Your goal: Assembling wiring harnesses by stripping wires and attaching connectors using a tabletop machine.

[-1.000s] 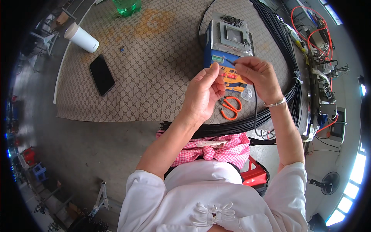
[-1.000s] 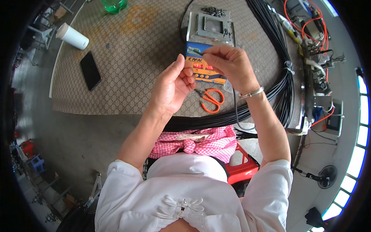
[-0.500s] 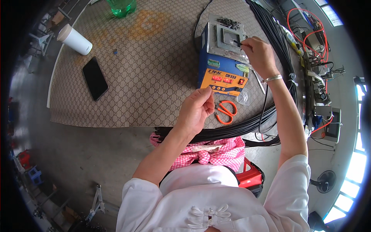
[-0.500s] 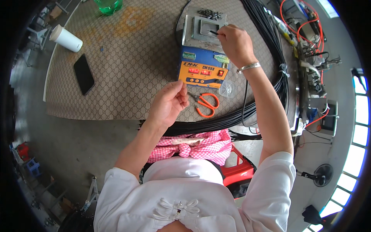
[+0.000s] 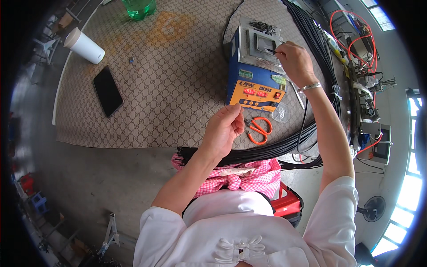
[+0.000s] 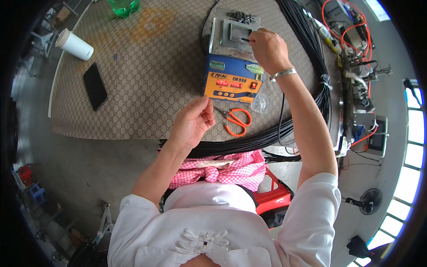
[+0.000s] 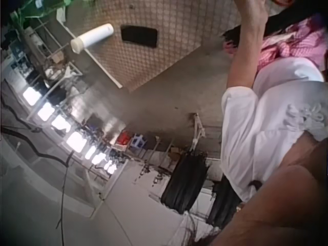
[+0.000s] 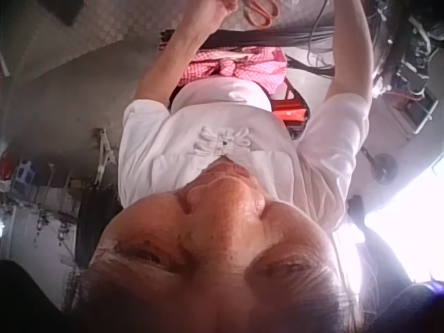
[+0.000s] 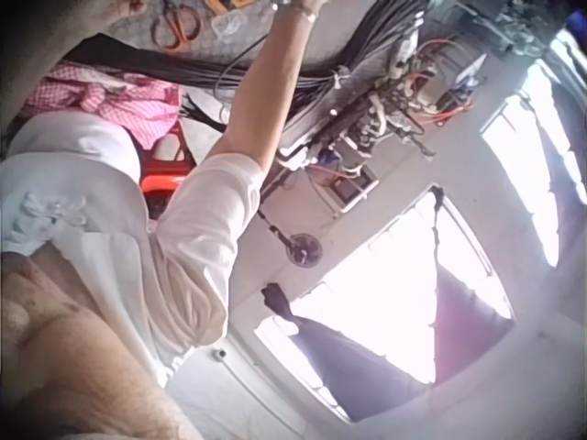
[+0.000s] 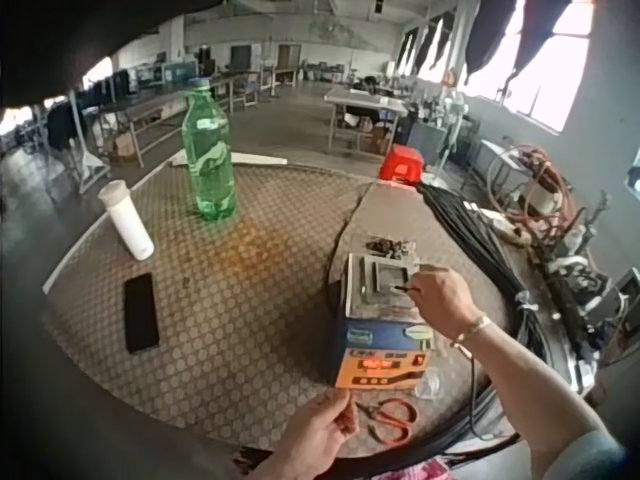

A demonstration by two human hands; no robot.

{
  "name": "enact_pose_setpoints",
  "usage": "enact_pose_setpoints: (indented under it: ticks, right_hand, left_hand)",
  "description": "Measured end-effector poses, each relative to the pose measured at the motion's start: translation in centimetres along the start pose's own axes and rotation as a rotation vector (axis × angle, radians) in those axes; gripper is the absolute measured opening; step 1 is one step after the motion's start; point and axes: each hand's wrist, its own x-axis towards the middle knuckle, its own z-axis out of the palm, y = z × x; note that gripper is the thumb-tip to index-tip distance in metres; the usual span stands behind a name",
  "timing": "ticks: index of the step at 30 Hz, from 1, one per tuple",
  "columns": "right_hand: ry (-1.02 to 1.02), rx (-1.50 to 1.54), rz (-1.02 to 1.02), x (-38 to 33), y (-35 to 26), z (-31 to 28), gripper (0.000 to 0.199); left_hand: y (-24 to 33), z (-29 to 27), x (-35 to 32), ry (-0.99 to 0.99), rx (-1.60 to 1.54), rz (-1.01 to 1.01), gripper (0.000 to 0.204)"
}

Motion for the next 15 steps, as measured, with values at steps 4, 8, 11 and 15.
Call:
enact_pose_setpoints:
  ticks: [4,8,11,15]
  right_hand:
    - [0.046,0.038,-0.022,-0.1,-0.1,-0.6,0.011]
    - [0.083,-0.022,-0.054,0.1,-0.3,-1.2,0.009]
    - [0.097,-0.079,-0.101,0.5,-0.1,-1.1,0.008]
    - [0.080,-0.178,-0.183,0.9,-0.3,-0.9,0.009]
  left_hand:
    - [-0.1,-0.2,0.0,-0.001,0.003,-0.002,0.015]
    - [-0.2,-0.3,0.1,0.001,0.018,-0.006,0.014]
    - [-0.4,-0.4,0.1,0.002,0.020,-0.012,0.014]
    - [-0.6,-0.5,0.2,0.004,0.009,-0.024,0.013]
